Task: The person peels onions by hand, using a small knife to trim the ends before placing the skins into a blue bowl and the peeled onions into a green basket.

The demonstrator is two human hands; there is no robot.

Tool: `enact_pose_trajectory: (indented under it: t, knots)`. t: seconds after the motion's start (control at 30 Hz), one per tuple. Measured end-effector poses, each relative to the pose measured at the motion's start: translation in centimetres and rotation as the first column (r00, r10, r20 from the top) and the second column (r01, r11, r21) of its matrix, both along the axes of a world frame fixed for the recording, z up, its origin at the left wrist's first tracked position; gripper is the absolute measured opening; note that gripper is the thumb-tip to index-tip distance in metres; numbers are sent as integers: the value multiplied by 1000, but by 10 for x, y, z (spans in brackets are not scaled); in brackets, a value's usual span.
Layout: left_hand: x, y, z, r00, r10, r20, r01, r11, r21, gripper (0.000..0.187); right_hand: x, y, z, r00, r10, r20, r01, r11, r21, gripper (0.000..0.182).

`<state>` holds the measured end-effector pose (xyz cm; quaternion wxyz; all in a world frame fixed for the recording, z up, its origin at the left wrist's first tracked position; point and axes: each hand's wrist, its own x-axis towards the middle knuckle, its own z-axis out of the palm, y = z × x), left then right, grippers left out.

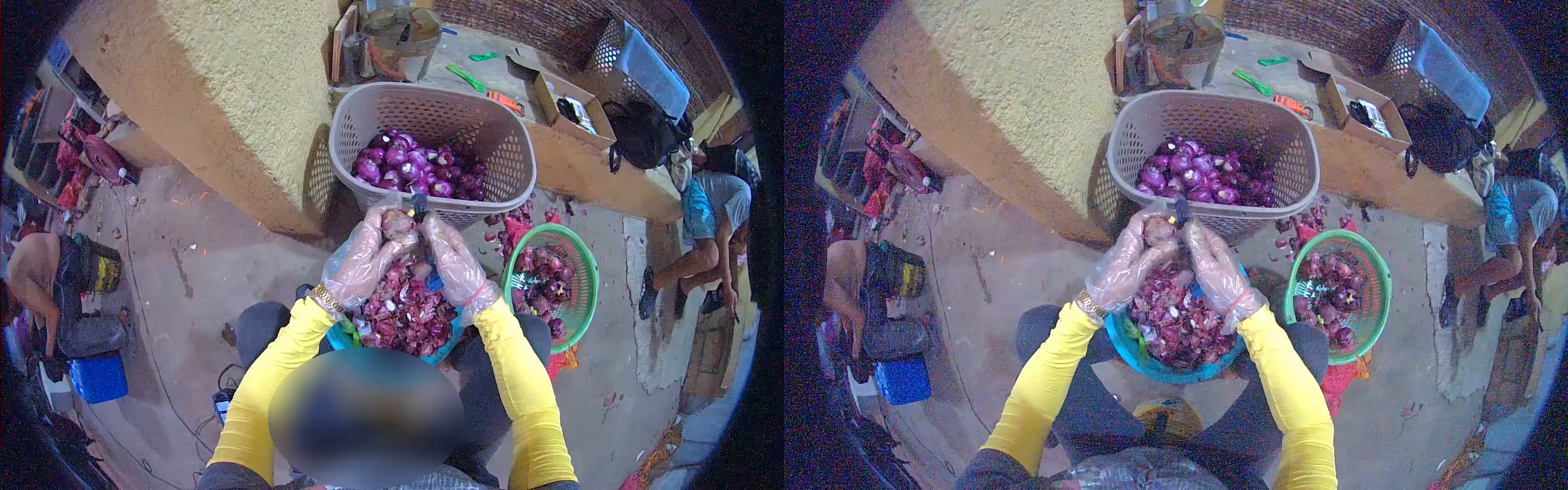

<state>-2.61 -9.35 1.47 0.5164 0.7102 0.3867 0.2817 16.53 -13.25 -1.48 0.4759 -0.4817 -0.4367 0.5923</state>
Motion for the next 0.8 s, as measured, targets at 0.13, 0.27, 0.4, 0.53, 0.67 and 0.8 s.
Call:
enact_pose_trajectory:
  t: [0.13,0.27,0.4,0.53,0.67,0.8]
  knots:
    - [-3,5,-4,997,56,49,-60,994,87,59,-5,-7,26,977,-104,-188,81,989,-126,52]
    - [-3,8,-9,982,117,147,-117,993,-8,54,13,-13,21,1000,13,23,-8,979,-202,54]
    - [-9,10,-17,948,98,302,-23,970,-243,53,17,-22,19,998,31,57,-20,983,-185,51]
    - [-4,11,-9,810,235,537,173,780,-602,49,9,-43,40,994,-2,-109,-5,998,-63,55]
    - [-10,16,-27,961,-36,274,4,993,115,54,5,-58,39,919,-115,-376,92,993,-78,56]
    - [-5,11,4,986,159,-50,-135,937,323,60,12,-71,44,994,-110,25,110,994,11,60]
